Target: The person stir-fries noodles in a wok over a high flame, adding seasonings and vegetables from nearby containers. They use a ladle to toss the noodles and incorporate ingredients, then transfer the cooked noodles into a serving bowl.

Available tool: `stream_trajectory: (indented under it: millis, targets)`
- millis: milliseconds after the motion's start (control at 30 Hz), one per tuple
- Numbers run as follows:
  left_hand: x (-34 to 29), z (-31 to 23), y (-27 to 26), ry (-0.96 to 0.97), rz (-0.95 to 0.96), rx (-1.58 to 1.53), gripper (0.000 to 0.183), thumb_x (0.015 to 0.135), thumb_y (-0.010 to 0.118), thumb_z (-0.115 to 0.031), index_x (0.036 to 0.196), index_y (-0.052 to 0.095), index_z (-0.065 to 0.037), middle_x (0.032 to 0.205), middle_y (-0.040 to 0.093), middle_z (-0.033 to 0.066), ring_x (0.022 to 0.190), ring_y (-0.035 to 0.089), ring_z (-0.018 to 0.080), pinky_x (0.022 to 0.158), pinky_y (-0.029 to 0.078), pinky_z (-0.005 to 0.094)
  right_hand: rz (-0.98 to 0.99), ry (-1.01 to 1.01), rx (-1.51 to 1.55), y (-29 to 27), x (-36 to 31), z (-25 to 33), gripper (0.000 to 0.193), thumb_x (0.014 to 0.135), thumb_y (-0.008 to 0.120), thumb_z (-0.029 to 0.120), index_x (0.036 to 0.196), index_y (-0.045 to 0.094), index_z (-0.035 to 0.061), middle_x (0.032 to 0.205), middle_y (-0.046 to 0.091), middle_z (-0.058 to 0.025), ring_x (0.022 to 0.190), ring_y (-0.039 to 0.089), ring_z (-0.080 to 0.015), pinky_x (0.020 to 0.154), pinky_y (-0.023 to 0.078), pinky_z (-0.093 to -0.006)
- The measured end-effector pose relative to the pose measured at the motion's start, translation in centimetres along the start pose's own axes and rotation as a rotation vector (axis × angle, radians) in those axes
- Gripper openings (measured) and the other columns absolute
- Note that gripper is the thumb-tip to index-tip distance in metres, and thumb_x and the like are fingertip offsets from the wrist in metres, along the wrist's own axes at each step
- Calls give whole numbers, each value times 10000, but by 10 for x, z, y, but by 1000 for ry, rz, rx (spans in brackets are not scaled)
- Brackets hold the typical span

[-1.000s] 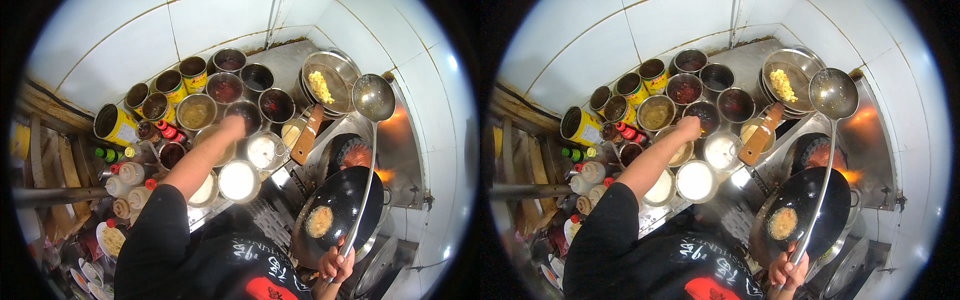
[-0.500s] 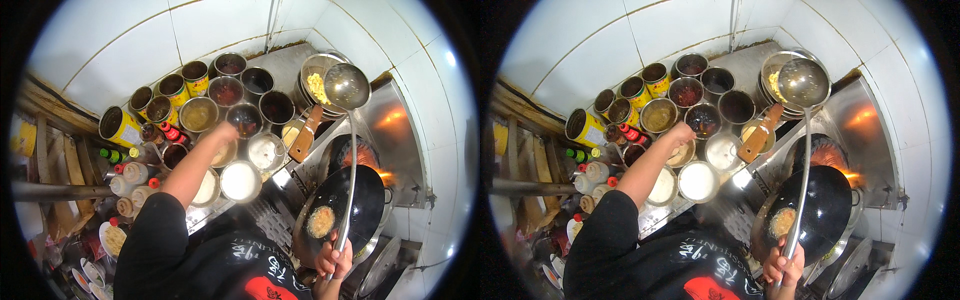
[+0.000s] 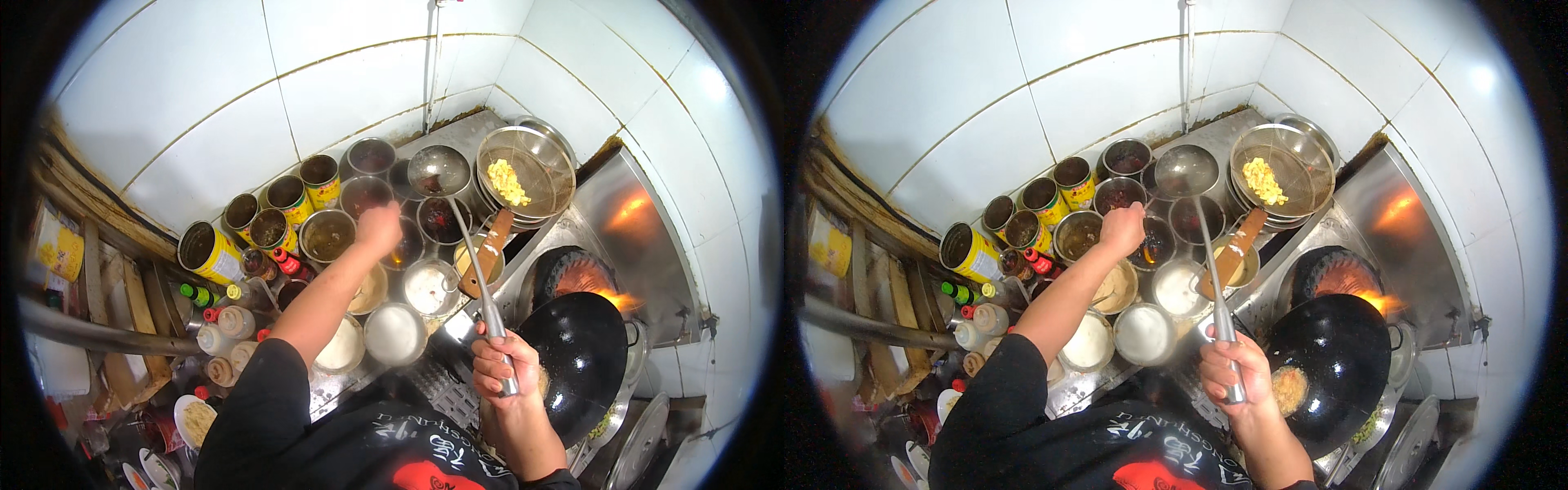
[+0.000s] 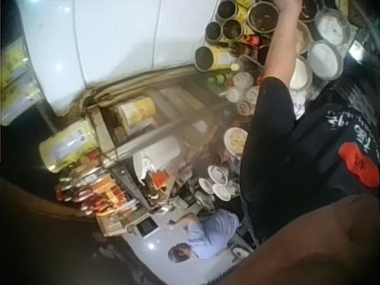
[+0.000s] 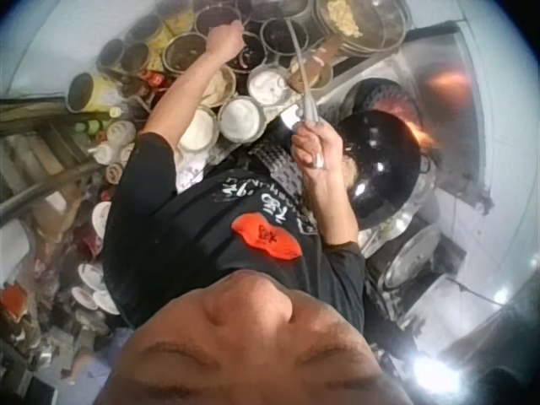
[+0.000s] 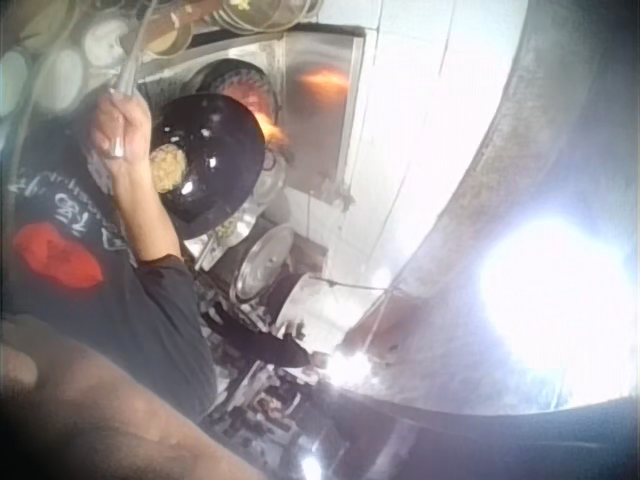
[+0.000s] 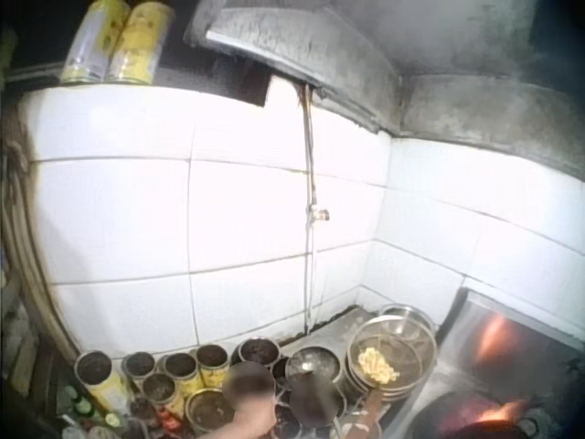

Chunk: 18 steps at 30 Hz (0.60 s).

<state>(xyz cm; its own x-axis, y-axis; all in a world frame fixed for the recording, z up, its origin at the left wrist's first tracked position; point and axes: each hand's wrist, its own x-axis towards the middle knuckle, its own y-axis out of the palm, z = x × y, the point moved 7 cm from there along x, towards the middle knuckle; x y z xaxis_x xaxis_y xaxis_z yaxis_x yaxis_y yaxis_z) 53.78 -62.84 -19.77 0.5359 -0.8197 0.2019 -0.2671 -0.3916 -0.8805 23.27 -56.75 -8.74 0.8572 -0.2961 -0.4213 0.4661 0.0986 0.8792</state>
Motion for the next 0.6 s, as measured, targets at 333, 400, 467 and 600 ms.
stream_trajectory:
  millis: [333,400,467,600]
  targets:
    - [68,80,-24,-309,-258,-76,170,860,505,-139,836,631,-27,838,678,225,794,661,411,727,515,506,-229,-84,-274,17,16,10,234,844,573,61,1063,497,28,627,413,-17,411,396,-85,349,373,-257]
    - [96,111,-22,-351,-228,-100,202,847,529,-153,850,668,-7,876,674,237,858,652,410,769,517,491,-237,-113,-317,20,15,14,244,838,584,64,1061,493,25,620,409,-20,400,401,-89,348,376,-259]
    - [120,132,-7,-405,-153,-101,206,840,548,-148,866,686,4,900,670,244,892,644,415,802,513,493,-228,-133,-268,20,15,16,284,830,601,55,1079,472,14,616,412,-37,387,416,-105,353,386,-276]
    - [157,150,35,-484,106,-26,232,843,575,-139,992,702,-14,1047,673,230,1017,643,374,868,522,453,-193,-183,-279,22,17,22,333,826,615,28,1108,442,-4,622,427,-68,392,429,-124,372,404,-310]
